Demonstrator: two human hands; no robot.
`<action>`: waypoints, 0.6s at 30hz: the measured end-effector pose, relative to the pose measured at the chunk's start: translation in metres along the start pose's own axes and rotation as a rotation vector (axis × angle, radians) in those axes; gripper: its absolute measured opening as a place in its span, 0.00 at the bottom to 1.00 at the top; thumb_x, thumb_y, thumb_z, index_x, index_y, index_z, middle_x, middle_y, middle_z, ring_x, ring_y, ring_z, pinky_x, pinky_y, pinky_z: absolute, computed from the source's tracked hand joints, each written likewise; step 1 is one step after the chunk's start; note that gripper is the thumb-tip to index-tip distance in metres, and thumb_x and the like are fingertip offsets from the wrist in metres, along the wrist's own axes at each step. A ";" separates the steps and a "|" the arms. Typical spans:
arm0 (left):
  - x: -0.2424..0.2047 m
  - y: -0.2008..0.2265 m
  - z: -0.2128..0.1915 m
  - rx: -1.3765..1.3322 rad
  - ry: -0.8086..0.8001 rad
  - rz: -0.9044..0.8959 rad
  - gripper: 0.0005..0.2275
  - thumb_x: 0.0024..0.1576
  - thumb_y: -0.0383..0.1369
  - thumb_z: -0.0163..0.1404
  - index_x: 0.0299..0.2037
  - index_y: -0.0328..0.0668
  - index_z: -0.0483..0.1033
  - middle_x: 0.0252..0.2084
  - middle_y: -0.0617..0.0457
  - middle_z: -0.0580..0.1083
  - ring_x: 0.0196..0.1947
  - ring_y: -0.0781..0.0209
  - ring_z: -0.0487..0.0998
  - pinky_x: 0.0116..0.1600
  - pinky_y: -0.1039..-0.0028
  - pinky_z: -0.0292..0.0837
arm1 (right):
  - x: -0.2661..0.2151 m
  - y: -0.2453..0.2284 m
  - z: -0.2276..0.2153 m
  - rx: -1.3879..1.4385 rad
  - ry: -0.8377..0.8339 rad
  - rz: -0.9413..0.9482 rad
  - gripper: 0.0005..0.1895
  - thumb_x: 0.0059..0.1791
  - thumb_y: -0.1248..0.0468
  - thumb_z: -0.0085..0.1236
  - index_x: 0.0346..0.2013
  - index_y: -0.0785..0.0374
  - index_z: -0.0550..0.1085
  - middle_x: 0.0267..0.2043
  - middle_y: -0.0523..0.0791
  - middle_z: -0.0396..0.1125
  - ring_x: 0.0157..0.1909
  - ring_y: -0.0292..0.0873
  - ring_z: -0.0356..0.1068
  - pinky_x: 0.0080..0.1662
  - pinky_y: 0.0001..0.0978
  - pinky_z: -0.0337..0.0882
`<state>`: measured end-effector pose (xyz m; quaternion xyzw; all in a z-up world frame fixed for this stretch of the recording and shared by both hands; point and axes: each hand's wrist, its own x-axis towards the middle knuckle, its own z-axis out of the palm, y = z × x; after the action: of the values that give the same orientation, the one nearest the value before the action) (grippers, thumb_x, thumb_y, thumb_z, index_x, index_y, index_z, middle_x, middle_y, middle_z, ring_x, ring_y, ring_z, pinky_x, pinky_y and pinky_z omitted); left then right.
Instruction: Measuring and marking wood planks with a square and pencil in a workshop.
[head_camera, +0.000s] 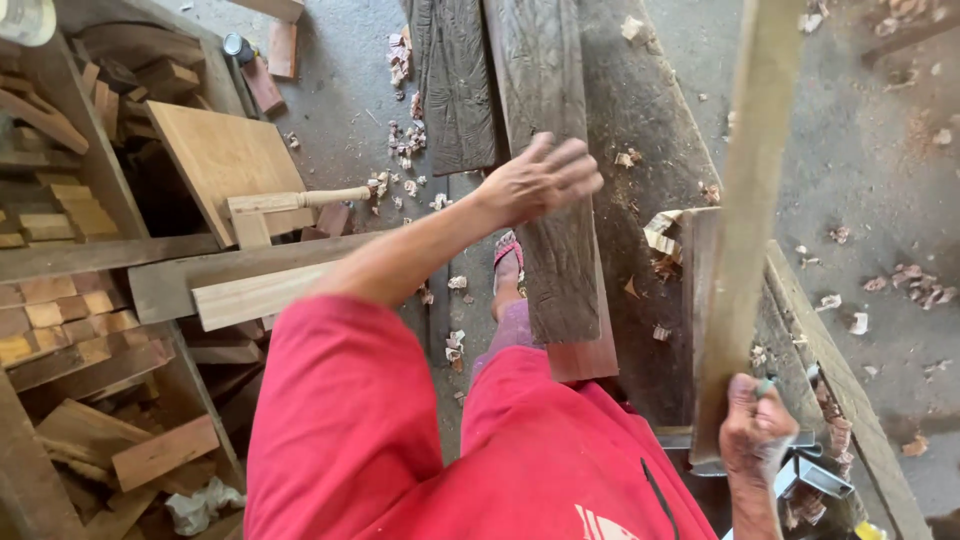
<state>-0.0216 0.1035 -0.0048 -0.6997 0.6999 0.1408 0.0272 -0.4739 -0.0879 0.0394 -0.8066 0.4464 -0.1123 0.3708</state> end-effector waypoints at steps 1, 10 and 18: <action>-0.013 0.002 0.004 -0.041 0.178 -0.206 0.35 0.56 0.27 0.51 0.74 0.46 0.49 0.75 0.45 0.53 0.73 0.41 0.52 0.69 0.41 0.52 | 0.001 -0.011 0.006 0.029 -0.021 -0.084 0.16 0.61 0.56 0.58 0.37 0.67 0.75 0.22 0.36 0.57 0.26 0.30 0.52 0.29 0.28 0.55; -0.078 0.190 0.043 -1.461 0.454 -1.231 0.23 0.55 0.39 0.58 0.58 0.35 0.73 0.52 0.40 0.79 0.50 0.51 0.81 0.53 0.66 0.79 | -0.007 -0.014 0.092 0.073 -0.157 -0.030 0.14 0.57 0.56 0.59 0.33 0.64 0.74 0.17 0.44 0.55 0.21 0.37 0.52 0.25 0.35 0.53; -0.069 0.154 0.043 -1.321 0.829 -1.240 0.19 0.62 0.36 0.53 0.58 0.30 0.75 0.47 0.43 0.78 0.44 0.62 0.78 0.49 0.74 0.74 | -0.040 -0.054 0.114 0.087 -0.184 -0.265 0.13 0.54 0.57 0.58 0.32 0.63 0.72 0.19 0.51 0.61 0.19 0.49 0.60 0.24 0.39 0.63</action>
<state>-0.1793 0.1775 -0.0058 -0.8101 -0.0543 0.2076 -0.5456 -0.4038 0.0185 0.0033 -0.8486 0.2948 -0.1049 0.4265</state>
